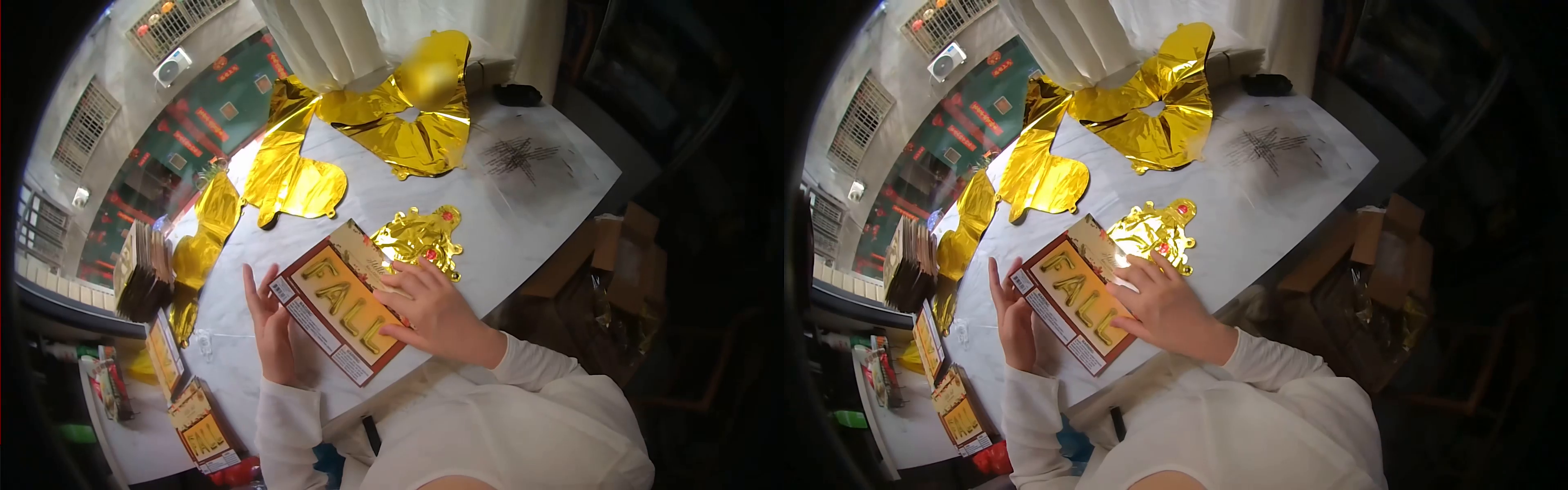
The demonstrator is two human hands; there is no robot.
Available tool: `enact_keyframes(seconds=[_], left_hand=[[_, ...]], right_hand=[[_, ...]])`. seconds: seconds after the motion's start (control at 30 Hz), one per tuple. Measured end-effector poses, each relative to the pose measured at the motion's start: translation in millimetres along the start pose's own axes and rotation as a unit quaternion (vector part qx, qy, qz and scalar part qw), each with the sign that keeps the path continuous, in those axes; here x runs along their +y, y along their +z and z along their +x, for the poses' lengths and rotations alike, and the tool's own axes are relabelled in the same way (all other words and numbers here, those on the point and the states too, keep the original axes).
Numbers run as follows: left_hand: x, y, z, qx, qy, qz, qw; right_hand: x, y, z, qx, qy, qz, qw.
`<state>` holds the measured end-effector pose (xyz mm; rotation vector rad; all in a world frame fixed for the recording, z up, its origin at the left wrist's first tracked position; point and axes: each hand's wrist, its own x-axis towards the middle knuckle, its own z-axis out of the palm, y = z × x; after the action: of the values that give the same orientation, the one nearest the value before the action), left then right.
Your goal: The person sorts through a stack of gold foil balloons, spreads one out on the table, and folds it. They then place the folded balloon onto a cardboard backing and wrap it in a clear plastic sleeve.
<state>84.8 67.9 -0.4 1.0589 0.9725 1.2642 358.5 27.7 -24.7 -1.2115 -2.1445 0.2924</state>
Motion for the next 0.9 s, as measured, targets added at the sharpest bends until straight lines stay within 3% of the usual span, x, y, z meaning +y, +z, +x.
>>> enact_keyframes(seconds=[0.03,0.07,0.1,0.13,0.2,0.27,0.37,0.5,0.57,0.77,0.83,0.9], left_hand=[[-5,1,0,0.016,0.098,0.203,0.974],[-9,3,-1,0.031,0.19,0.396,0.898],[-1,18,-3,0.027,0.253,0.503,0.826],[4,26,-3,0.027,0.253,0.504,0.826],[12,37,-3,-0.097,0.286,0.611,0.732],[12,48,-1,-0.149,0.246,0.589,0.755],[-1,49,1,-0.258,0.18,0.658,0.684],[-5,47,1,-0.248,0.22,0.655,0.679],[-4,49,0,-0.246,0.219,0.655,0.68],[-5,49,-2,-0.24,0.202,0.651,0.691],[-6,49,-3,-0.238,0.203,0.648,0.694],[-6,49,-2,-0.235,0.207,0.651,0.691]], right_hand=[[0,0,0,0.002,0.001,-0.001,1.0],[0,0,0,0.003,0.002,-0.003,1.0],[1,1,-1,0.003,0.002,-0.002,1.0],[1,2,-1,0.005,-0.001,-0.007,1.0],[0,1,0,0.005,-0.004,-0.012,1.0],[-1,-2,1,0.002,0.004,-0.014,1.0],[0,-1,1,0.01,0.001,-0.005,1.0],[14,-15,8,-0.001,-0.02,0.034,0.999],[32,-31,24,-0.07,0.043,0.134,0.987],[102,-44,99,-0.031,-0.047,0.01,0.998],[100,-53,123,-0.245,0.032,0.008,0.969],[104,-49,135,-0.289,0.08,0.001,0.954]])
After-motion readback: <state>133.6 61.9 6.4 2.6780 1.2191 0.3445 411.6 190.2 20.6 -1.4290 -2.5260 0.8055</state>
